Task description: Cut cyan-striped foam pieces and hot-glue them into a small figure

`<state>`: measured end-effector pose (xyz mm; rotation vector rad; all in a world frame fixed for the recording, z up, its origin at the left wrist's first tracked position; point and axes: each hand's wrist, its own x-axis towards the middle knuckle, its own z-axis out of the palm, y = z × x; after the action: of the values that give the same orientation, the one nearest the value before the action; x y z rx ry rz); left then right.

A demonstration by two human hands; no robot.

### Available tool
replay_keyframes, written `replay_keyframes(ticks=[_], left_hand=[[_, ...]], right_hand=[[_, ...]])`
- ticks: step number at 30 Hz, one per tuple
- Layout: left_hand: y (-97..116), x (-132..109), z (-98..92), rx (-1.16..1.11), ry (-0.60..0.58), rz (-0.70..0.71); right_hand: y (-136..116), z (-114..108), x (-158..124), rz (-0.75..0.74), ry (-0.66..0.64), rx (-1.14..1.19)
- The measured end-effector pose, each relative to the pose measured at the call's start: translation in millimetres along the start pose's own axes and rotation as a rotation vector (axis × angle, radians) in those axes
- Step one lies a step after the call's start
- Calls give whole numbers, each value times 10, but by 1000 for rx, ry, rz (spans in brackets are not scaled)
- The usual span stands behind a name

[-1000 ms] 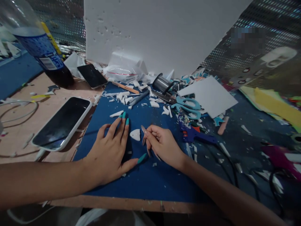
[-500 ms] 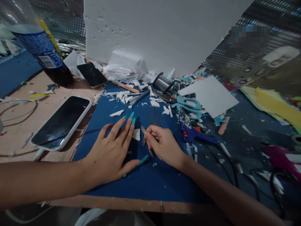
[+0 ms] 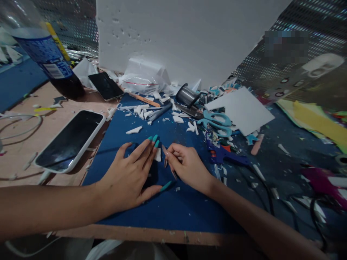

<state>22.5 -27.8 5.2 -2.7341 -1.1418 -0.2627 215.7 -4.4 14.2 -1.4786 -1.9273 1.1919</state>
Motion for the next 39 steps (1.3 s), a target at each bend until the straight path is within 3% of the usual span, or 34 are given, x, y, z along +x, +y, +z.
replay_keyframes(ticks=[26,39], left_hand=[[-10,-13,13,-28,-16,-40],[-128,22,-3,-184,-59,-64]], right_hand=[[-59,-10,31,31,-22,-34],[-61,-20,52,60,-28,-41]])
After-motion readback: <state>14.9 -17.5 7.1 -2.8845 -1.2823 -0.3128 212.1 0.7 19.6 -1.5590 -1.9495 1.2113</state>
